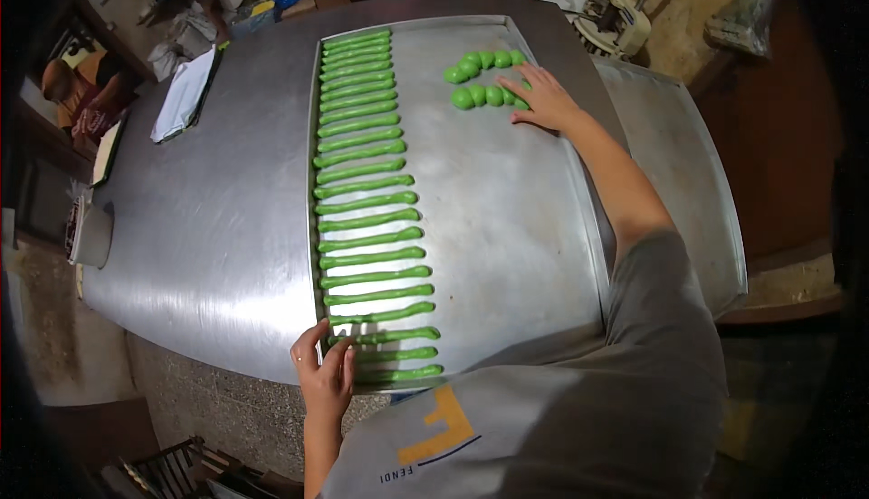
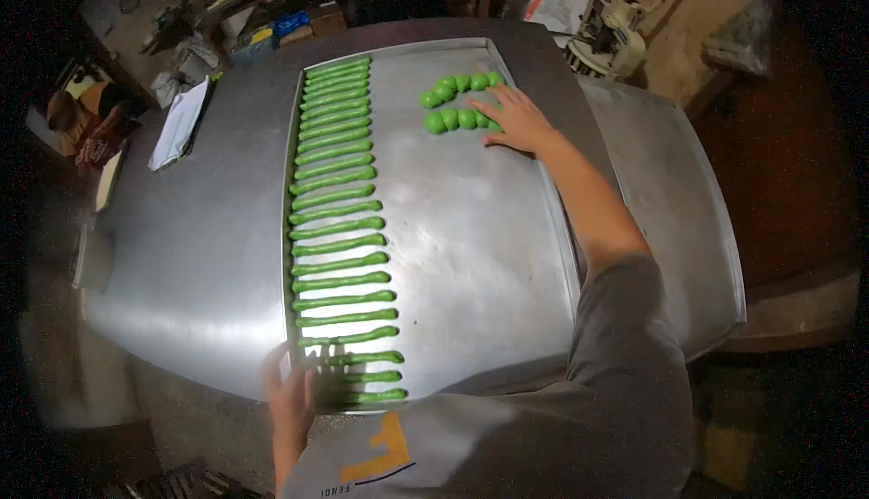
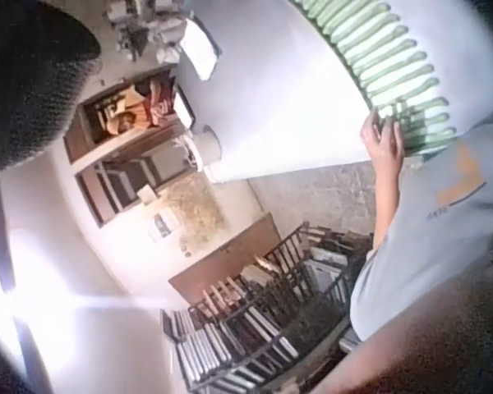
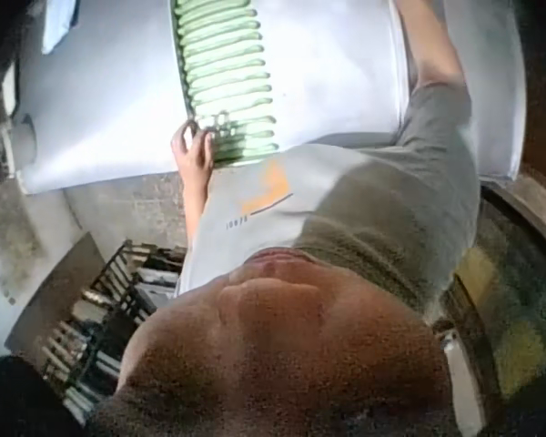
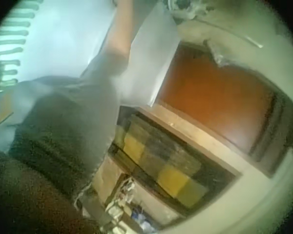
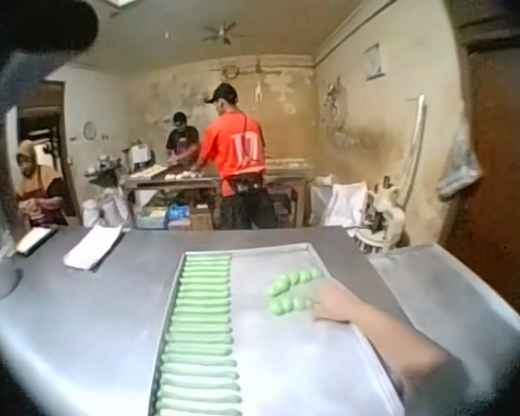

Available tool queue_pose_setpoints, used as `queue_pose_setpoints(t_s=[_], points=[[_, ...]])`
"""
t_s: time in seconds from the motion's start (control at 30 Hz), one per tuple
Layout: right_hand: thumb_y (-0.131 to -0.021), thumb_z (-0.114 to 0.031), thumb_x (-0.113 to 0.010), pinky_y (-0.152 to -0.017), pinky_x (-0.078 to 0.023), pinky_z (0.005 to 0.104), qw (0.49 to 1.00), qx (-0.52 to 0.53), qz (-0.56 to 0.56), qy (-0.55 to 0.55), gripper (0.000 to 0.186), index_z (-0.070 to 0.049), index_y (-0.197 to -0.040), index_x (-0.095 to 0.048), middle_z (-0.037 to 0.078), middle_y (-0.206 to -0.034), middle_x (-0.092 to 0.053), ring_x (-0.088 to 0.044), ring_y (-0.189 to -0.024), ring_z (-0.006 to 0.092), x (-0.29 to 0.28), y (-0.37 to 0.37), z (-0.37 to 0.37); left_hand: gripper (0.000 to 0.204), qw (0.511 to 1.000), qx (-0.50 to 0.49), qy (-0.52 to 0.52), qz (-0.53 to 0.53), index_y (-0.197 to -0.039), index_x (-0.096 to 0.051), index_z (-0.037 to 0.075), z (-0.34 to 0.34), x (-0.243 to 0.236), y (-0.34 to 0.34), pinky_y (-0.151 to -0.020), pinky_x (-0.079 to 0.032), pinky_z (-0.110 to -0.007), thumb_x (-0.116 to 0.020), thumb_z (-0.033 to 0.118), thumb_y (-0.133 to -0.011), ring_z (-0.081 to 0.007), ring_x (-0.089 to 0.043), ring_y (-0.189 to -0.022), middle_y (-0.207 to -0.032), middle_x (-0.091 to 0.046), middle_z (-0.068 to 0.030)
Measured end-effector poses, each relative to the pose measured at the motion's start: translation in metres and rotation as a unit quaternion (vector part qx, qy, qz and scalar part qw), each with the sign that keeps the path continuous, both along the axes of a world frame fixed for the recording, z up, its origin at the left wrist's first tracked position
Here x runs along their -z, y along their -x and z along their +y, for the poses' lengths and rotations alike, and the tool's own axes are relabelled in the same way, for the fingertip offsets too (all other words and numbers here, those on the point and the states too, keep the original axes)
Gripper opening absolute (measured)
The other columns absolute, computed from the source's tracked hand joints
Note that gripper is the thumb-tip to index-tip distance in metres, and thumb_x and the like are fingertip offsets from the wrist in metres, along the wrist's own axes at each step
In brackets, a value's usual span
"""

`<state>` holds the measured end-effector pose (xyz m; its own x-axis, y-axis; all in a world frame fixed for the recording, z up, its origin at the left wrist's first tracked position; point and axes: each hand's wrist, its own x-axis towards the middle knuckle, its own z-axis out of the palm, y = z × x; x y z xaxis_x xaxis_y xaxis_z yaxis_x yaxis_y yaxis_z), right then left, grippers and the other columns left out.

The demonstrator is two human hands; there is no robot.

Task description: The person rolls pieces of green dough into long strips on a metal table by hand and arranges the strips in rows on a baking tray.

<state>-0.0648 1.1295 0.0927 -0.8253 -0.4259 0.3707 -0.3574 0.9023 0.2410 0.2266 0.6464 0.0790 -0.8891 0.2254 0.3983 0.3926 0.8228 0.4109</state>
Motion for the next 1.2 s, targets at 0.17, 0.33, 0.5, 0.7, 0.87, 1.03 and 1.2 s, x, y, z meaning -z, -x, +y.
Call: queue_pose_setpoints(t_s=[0.17, 0.33, 0.5, 0.7, 0.87, 1.03, 1.2], points=[[-0.087, -0.059, -0.049, -0.086, -0.046, 0.0426, 0.972, -0.028, -0.224, -0.069, 0.064, -0.033, -0.143, -0.033, 0.017, -0.116, -0.055, -0.055, -0.107, 0.0328, -0.012, 0.045, 0.004, 0.016, 0.999, -0.032, 0.023, -0.028, -0.094, -0.068, 0.007, 0.005, -0.003, -0.001, -0.09, -0.04, -0.043, -0.068, 0.005, -0.077, -0.0333, -0.05, -0.109, -0.121, -0.053, -0.0148], [-0.084, -0.06, -0.051, -0.072, -0.049, 0.0441, 0.979, -0.03, -0.201, -0.037, 0.066, -0.033, -0.142, -0.034, 0.015, -0.095, -0.06, -0.062, -0.083, 0.0335, -0.005, 0.051, -0.008, 0.017, 0.996, -0.063, 0.016, -0.055, -0.094, -0.068, 0.007, 0.009, 0.003, -0.004, -0.09, -0.04, -0.043, -0.069, 0.005, -0.077, -0.034, -0.05, -0.108, -0.121, -0.053, -0.0147], [-0.083, -0.061, -0.052, -0.069, -0.049, 0.0445, 0.977, -0.002, -0.206, -0.057, 0.061, -0.033, -0.137, -0.043, 0.015, -0.092, -0.061, -0.063, -0.076, 0.035, -0.019, 0.038, -0.048, 0.017, 0.997, -0.055, 0.01, -0.055, -0.093, -0.068, 0.007, 0.021, 0.004, -0.006, -0.09, -0.04, -0.043, -0.069, 0.004, -0.076, -0.0343, -0.05, -0.108, -0.121, -0.053, -0.0146], [-0.09, -0.051, -0.049, -0.069, -0.049, 0.0471, 0.99, -0.035, -0.134, -0.039, 0.039, -0.028, -0.122, -0.054, 0.017, -0.09, -0.063, -0.064, -0.084, 0.0325, 0.01, 0.056, -0.043, 0.013, 0.998, -0.02, -0.002, -0.061, -0.091, -0.068, 0.003, 0.029, -0.001, -0.01, -0.092, -0.042, -0.042, -0.068, 0.002, -0.078, -0.0343, -0.049, -0.113, -0.124, -0.052, -0.0165], [-0.091, -0.046, -0.05, -0.066, -0.049, 0.0473, 0.992, 0.009, -0.105, 0.071, 0.03, -0.021, -0.105, -0.059, 0.013, -0.083, -0.065, -0.064, -0.08, 0.032, -0.013, 0.017, -0.058, 0.015, 0.999, -0.033, 0.006, -0.025, -0.095, -0.068, 0.006, 0.003, 0.0, -0.015, -0.093, -0.041, -0.044, -0.067, 0.003, -0.08, -0.0341, -0.049, -0.113, -0.124, -0.051, -0.0162], [-0.091, -0.044, -0.05, -0.067, -0.05, 0.0444, 0.999, -0.019, -0.043, 0.027, 0.03, -0.024, -0.112, -0.057, 0.011, -0.089, -0.062, -0.062, -0.077, 0.0335, -0.05, 0.01, -0.096, 0.015, 0.999, -0.042, 0.017, -0.015, -0.096, -0.068, 0.006, -0.021, -0.009, -0.026, -0.093, -0.04, -0.044, -0.066, 0.007, -0.082, -0.0341, -0.049, -0.114, -0.124, -0.052, -0.0161], [-0.09, -0.044, -0.053, -0.056, -0.051, 0.0387, 0.99, -0.115, 0.072, 0.026, 0.029, -0.027, -0.113, -0.058, 0.007, -0.081, -0.059, -0.063, -0.067, 0.0293, -0.112, -0.027, -0.163, 0.02, 0.993, -0.046, -0.108, -0.028, -0.103, -0.069, 0.009, -0.045, -0.015, -0.021, -0.093, -0.043, -0.043, -0.065, 0.012, -0.084, -0.0323, -0.049, -0.118, -0.128, -0.05, -0.0151]])
